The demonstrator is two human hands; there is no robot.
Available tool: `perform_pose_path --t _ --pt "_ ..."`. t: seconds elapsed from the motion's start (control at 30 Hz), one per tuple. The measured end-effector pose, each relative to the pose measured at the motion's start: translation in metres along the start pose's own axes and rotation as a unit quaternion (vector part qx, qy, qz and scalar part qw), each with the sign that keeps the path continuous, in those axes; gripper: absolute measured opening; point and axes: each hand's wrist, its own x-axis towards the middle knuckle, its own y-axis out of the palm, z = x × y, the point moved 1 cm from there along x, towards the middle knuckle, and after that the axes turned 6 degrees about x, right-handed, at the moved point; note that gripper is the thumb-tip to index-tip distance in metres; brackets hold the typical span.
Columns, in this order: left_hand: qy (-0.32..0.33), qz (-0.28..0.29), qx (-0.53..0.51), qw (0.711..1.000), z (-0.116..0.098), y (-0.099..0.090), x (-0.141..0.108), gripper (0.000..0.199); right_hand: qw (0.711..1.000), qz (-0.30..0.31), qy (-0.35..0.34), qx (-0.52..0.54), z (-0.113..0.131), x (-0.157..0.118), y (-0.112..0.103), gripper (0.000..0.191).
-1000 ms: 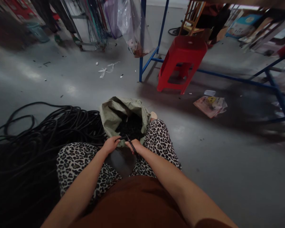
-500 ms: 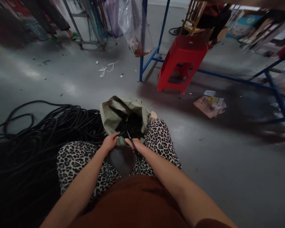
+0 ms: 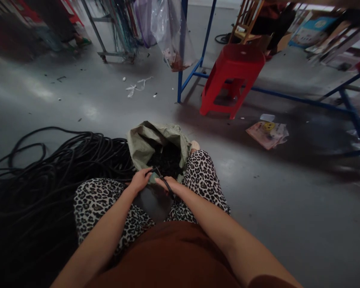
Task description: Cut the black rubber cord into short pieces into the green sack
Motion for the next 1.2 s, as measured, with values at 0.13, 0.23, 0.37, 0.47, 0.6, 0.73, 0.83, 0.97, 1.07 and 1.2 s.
perform_pose_path --t 0.13,0.23,0.37,0.47,0.6,0.73,0.83,0.97,1.07,1.2 --pt "0.021 0.006 0.003 1.000 -0.0012 0.0030 -0.0007 0.034 1.000 -0.001 0.003 -0.019 -0.0002 0.0026 0.0014 0.047" --pt "0.028 0.004 0.004 1.000 -0.0018 0.0045 -0.0015 0.034 1.000 -0.006 0.014 -0.011 -0.0001 0.0038 0.0027 0.048" --pt "0.031 0.003 0.007 0.999 -0.0017 0.0052 -0.0025 0.034 0.999 -0.001 0.027 0.021 0.0010 0.0033 0.0037 0.047" --pt "0.030 0.008 0.005 1.000 -0.0016 0.0055 -0.0028 0.034 0.999 -0.001 0.033 0.032 0.0020 0.0022 0.0037 0.045" --pt "0.029 0.021 -0.003 0.999 -0.0020 0.0054 -0.0032 0.035 0.999 -0.006 0.036 0.038 0.0028 0.0017 0.0042 0.044" --pt "0.034 0.038 -0.009 0.999 -0.0026 0.0048 -0.0042 0.036 0.999 -0.011 0.028 0.030 0.0019 0.0038 0.0064 0.045" --pt "0.033 0.052 -0.010 0.998 -0.0031 0.0057 -0.0048 0.036 0.999 -0.017 0.027 0.017 -0.0012 0.0065 0.0085 0.043" --pt "0.020 0.054 -0.013 0.998 -0.0041 0.0081 -0.0063 0.036 0.999 -0.033 0.018 0.012 -0.0052 0.0079 0.0094 0.039" --pt "0.016 0.045 -0.013 0.999 -0.0028 0.0076 -0.0082 0.036 0.998 -0.055 0.017 0.019 -0.0046 0.0078 0.0070 0.038" --pt "0.012 0.025 0.007 1.000 0.0035 0.0035 -0.0096 0.037 0.994 -0.093 0.035 0.035 -0.0024 0.0091 0.0023 0.038"
